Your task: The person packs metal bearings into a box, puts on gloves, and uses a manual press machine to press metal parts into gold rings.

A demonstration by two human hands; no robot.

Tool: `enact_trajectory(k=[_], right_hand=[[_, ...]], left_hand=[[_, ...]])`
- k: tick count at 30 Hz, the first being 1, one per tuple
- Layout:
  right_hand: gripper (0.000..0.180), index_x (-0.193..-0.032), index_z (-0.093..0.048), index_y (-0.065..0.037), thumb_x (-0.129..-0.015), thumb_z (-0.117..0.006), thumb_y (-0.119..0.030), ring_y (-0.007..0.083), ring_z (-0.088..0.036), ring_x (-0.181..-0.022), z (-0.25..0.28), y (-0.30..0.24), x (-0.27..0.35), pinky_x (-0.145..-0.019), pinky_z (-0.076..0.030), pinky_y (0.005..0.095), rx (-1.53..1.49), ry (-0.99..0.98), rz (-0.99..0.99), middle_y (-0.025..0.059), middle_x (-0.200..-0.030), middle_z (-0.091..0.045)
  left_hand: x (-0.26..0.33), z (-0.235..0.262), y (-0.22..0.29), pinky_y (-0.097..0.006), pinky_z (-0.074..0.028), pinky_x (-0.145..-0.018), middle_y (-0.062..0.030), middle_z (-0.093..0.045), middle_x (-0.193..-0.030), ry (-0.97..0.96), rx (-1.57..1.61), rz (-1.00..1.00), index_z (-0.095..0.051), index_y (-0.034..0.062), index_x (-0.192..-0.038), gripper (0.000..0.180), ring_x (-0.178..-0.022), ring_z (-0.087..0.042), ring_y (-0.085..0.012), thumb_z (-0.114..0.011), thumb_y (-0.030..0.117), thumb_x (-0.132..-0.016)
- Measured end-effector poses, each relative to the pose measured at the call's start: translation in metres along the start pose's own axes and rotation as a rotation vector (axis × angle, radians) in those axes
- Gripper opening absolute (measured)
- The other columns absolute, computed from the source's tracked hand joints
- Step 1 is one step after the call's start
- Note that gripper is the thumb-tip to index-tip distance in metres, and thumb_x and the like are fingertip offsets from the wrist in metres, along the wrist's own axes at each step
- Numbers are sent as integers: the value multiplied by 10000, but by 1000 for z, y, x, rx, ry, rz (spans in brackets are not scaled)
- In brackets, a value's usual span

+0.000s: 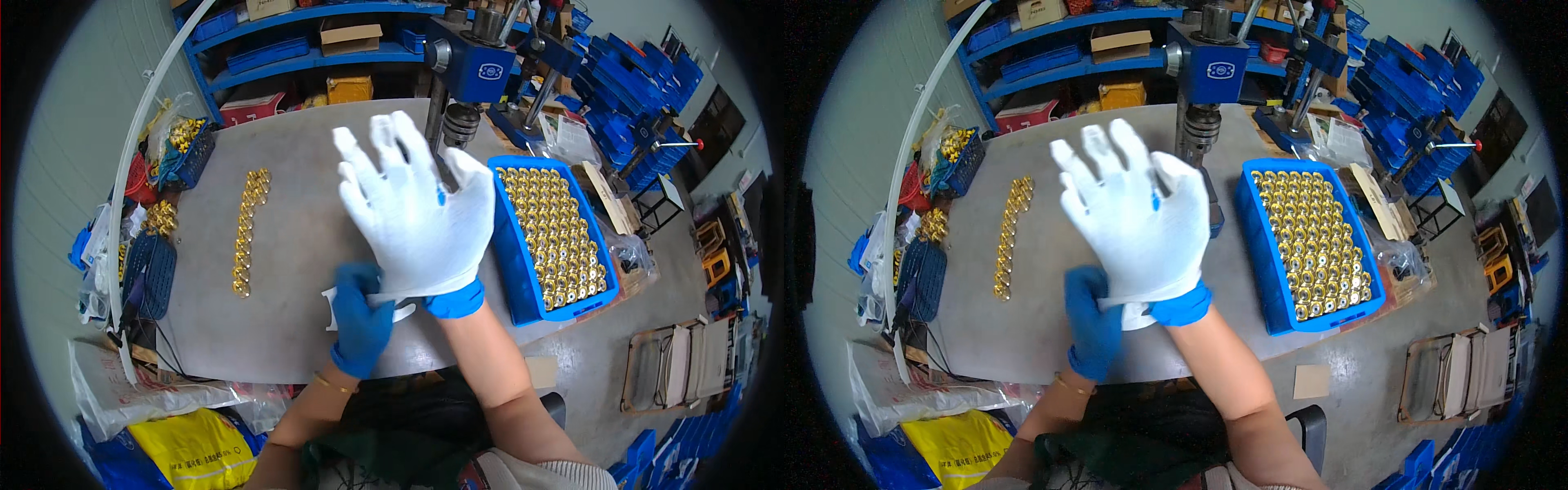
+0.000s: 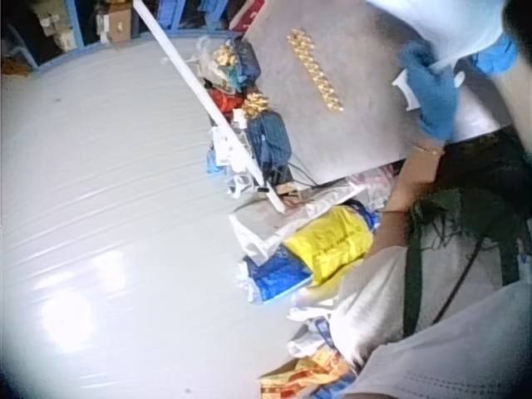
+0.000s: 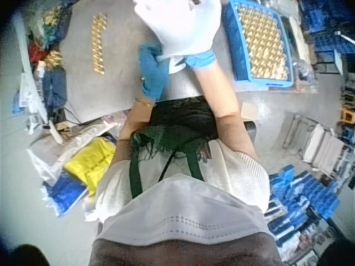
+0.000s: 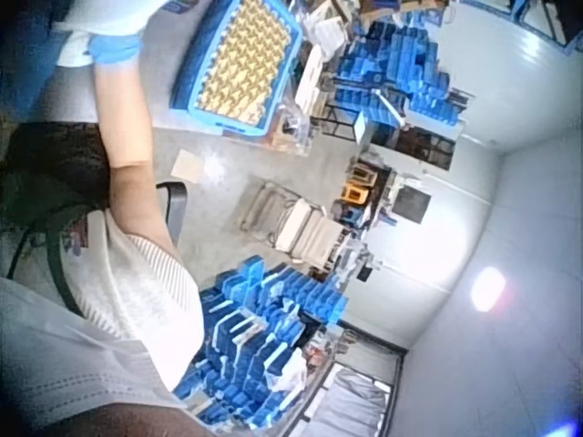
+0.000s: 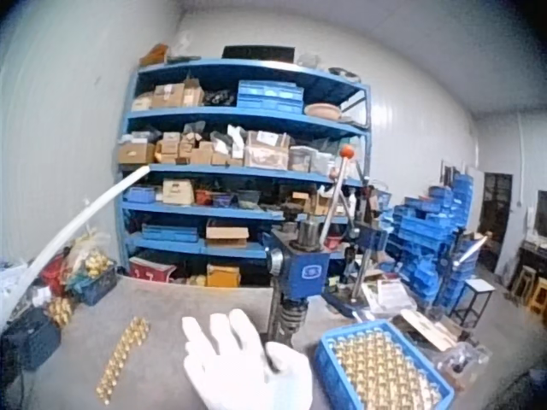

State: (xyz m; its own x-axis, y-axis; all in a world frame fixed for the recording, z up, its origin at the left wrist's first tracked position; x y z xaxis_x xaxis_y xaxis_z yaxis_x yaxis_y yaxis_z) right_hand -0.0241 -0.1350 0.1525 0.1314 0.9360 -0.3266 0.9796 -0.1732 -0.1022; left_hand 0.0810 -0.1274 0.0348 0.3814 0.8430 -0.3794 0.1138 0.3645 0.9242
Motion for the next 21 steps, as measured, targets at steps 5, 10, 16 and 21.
enact_trajectory(k=[5,10,16,21], right_hand=[[606,-1382,-440,-101,-882,-448,-444,356,-327,-1394,-21,15,-1,-1090,-302,450,-126,-51,-64,92,-1365,-482],[739,-1516,-282,-89,-902,-399,-485,328,-302,-1416,-22,7,18,-1139,-242,445,34,-373,-223,103,-1541,-317],[470,-1364,-499,21,-1009,-446,-281,250,-395,-1381,38,-20,-6,-1133,-279,328,1304,-273,271,150,-1436,-482],[398,-1352,-510,-3,-996,-482,-177,248,-468,-1318,52,-9,-8,-1076,-345,295,1604,-6,199,168,-1407,-507]], left_hand=[[-34,-18,-11,-408,-412,-1025,-163,-534,-1329,-185,0,-28,-483,29,-1320,436,-1216,-521,-282,-592,92,-902],[-10,-30,-21,-446,-492,-846,-204,-651,-1083,-540,-244,-335,-549,11,-1248,421,-1008,-625,-375,-640,139,-858],[-13,-13,28,-383,-510,-647,-106,-651,-804,-151,-397,-322,-611,30,-1181,347,-676,-617,-303,-638,81,-839],[-14,-2,78,-326,-488,-567,-89,-603,-687,-90,-464,-714,-705,95,-1129,362,-580,-573,-261,-609,18,-789]])
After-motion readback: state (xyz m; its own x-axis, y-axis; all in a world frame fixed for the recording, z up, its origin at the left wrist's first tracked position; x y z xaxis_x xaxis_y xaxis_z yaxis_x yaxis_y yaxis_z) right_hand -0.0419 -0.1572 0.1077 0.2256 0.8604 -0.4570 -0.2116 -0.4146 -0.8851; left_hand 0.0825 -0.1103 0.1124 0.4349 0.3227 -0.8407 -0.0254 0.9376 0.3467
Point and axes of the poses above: each hand's wrist, its own x-axis away from the middle knuckle, its own z-axis out of the back of the hand, y = z × x, the point moved 4 cm from there along -x, towards the middle knuckle
